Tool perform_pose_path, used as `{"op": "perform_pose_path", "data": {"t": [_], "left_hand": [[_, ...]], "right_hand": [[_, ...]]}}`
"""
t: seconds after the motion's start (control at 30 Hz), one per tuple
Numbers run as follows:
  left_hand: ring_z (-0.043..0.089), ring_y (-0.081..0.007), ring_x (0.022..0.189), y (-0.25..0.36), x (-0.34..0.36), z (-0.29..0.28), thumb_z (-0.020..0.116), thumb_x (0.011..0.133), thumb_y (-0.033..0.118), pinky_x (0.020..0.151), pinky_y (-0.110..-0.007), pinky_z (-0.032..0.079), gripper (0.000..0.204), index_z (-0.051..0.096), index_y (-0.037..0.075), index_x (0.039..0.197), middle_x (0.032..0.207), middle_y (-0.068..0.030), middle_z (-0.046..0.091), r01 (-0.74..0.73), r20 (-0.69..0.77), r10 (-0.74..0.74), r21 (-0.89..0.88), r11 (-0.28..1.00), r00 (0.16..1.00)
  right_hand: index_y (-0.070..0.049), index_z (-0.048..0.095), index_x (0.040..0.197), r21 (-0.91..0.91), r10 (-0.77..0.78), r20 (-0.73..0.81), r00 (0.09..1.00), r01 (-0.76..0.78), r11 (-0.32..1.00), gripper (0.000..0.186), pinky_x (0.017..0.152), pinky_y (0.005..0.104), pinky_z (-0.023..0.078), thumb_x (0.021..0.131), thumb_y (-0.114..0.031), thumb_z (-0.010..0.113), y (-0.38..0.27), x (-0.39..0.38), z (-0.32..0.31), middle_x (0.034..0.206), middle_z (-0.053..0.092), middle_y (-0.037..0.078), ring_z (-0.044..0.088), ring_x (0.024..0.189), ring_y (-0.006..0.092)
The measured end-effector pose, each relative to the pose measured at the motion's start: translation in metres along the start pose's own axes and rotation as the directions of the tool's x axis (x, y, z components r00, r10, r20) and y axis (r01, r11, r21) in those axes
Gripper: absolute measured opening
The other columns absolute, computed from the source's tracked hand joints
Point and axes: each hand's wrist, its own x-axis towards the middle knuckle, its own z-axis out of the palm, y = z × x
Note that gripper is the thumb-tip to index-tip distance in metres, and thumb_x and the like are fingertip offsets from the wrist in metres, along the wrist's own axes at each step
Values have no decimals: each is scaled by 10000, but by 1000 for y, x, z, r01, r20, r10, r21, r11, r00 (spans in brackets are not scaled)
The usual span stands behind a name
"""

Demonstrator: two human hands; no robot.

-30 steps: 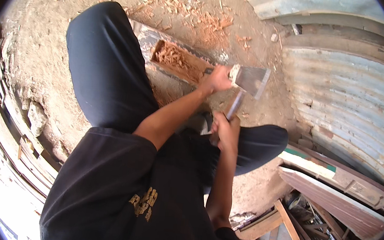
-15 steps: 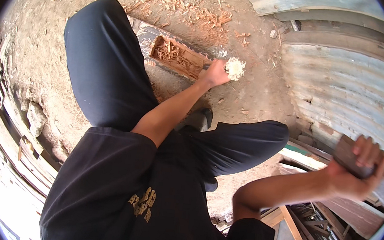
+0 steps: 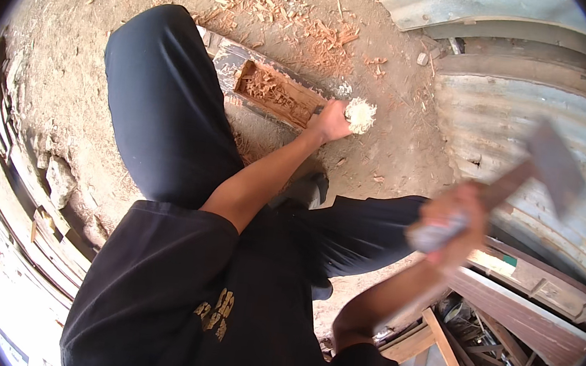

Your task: The person sits cross-legged on the ground and uses a chisel and mallet to carve a small piece of wood. They repeatedly strike the chisel to remove wood shavings and shape the piece.

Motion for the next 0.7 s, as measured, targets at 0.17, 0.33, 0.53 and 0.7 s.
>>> {"op": "perform_pose_path", "data": {"t": [0.17, 0.33, 0.53, 0.7], "left_hand": [[621, -362, 826, 14, -1, -8, 685, 681, 224, 744, -381, 479, 329, 639, -41, 869, 838, -235, 633, 33, -12, -33, -29, 999, 999], [620, -363, 818, 10, 6, 2, 683, 677, 229, 720, -391, 484, 325, 647, -4, 902, 827, -228, 628, -5, 11, 5, 20, 1000, 1000], [614, -373, 801, 7, -9, 0, 652, 666, 185, 708, -400, 487, 299, 653, 23, 918, 808, -229, 620, -21, 76, 18, 46, 999, 997], [616, -370, 780, 14, -4, -1, 627, 656, 138, 690, -402, 479, 268, 642, -3, 883, 791, -221, 625, 26, 36, -25, -13, 1000, 999]], "right_hand": [[-113, 421, 674, 69, -623, 133, 771, 620, 782, 220, 463, 242, 322, 873, -206, 409, -109, 8, 10, 528, 320, -9, 356, 485, 106], [-91, 477, 695, -226, -133, -194, 972, 88, 970, 177, 424, 273, 367, 830, -202, 504, 85, 13, 12, 576, 440, 9, 425, 478, 121], [-25, 483, 785, -143, 345, -47, 937, -349, 926, 153, 430, 281, 373, 793, -143, 580, 131, 6, -4, 583, 426, 16, 421, 465, 112], [-24, 502, 758, -45, 180, -113, 977, -186, 981, 144, 426, 294, 382, 792, -144, 575, 64, 14, -6, 574, 420, 24, 419, 466, 124]]}}
